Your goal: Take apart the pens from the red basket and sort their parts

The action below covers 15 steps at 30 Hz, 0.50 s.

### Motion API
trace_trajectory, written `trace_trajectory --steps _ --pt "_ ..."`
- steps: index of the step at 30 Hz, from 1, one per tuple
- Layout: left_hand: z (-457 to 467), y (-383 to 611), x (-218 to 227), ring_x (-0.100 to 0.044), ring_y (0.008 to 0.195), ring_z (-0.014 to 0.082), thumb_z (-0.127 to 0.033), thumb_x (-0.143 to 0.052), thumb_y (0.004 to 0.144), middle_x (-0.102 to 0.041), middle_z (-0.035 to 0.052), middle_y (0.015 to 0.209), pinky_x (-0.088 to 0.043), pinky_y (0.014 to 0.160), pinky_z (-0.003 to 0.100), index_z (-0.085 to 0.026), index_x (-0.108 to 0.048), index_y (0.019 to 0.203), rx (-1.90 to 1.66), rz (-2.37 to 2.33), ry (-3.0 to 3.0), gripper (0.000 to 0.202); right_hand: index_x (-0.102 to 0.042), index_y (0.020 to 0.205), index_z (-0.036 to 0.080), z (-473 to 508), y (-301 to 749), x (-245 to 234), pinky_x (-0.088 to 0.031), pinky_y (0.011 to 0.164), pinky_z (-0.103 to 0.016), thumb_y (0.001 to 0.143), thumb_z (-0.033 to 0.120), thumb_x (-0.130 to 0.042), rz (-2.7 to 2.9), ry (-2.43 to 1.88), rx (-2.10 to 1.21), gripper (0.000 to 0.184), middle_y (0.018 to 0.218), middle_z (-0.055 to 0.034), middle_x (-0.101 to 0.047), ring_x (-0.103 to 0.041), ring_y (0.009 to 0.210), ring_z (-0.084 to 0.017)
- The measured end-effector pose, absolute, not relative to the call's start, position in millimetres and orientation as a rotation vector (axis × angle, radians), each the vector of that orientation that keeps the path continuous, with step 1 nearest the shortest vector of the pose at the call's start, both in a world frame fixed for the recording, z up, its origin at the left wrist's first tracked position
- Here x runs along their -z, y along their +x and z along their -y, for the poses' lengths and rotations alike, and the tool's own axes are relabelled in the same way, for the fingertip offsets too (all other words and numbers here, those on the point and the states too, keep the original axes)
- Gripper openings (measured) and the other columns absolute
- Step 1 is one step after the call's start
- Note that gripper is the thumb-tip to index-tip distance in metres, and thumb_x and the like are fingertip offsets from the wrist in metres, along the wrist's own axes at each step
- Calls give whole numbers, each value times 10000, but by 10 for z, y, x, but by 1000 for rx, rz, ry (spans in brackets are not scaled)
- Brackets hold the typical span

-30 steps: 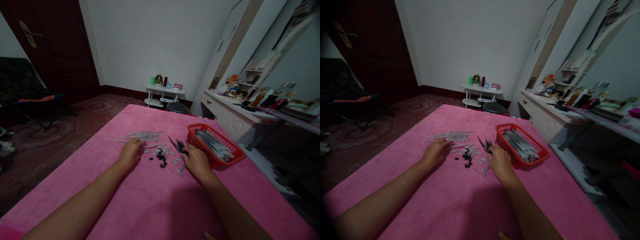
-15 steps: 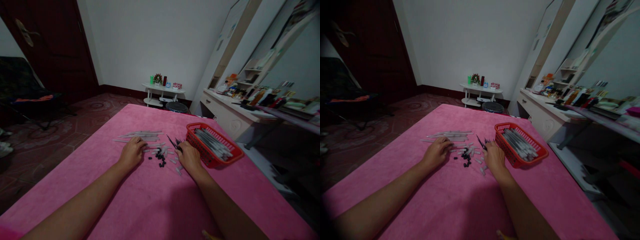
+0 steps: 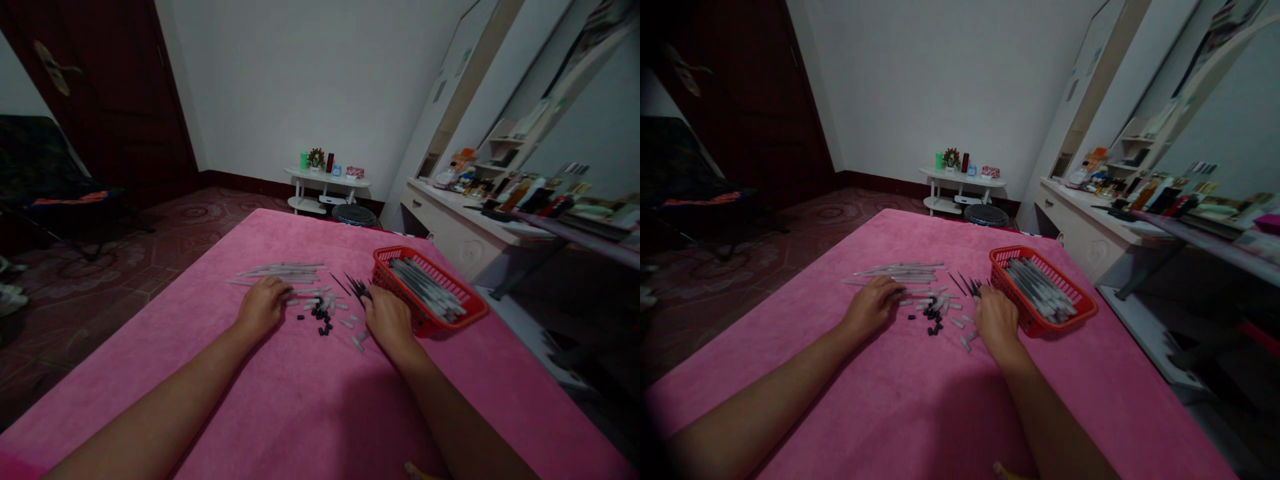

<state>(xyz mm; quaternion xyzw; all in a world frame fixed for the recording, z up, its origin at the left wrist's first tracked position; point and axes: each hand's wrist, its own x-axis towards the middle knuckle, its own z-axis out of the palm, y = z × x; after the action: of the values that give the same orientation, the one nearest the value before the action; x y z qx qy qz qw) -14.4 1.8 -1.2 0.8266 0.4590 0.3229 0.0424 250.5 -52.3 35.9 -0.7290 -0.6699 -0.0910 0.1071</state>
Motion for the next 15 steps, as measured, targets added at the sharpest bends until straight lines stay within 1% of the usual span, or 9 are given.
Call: trace_trajectory --steps 4,6,10,15 --pt "-34 -168 36 -574 902 219 -189 -508 856 -654 78 913 -467 790 333 -196 -687 941 -1027 -1419 2506 199 -657 993 198 593 2508 -420 -420 801 -268 892 195 -510 2060 -1827 118 179 960 -52 -689 -609 928 -188" --pt "-35 -173 39 -573 908 219 -189 -507 854 -654 80 914 -467 794 333 -195 -690 945 -1024 -1422 2495 205 -668 988 196 609 2482 -429 -409 837 -271 884 170 -512 2098 -1693 69 188 964 -46 -681 -584 940 -185" --pt "-22 -165 23 -571 907 222 -182 -510 844 -653 87 913 -467 796 334 -187 -693 937 -1017 -1415 2493 206 -675 936 182 612 2427 -424 -405 835 -287 872 139 -514 2109 -1600 20 179 919 -48 -674 -565 906 -191" --pt "-1 -156 -11 -562 889 222 -157 -508 834 -646 85 895 -467 782 336 -185 -701 932 -981 -1394 2509 219 -685 928 185 612 2434 -425 -395 825 -298 863 128 -522 2123 -1589 47 184 905 -56 -670 -558 899 -198"
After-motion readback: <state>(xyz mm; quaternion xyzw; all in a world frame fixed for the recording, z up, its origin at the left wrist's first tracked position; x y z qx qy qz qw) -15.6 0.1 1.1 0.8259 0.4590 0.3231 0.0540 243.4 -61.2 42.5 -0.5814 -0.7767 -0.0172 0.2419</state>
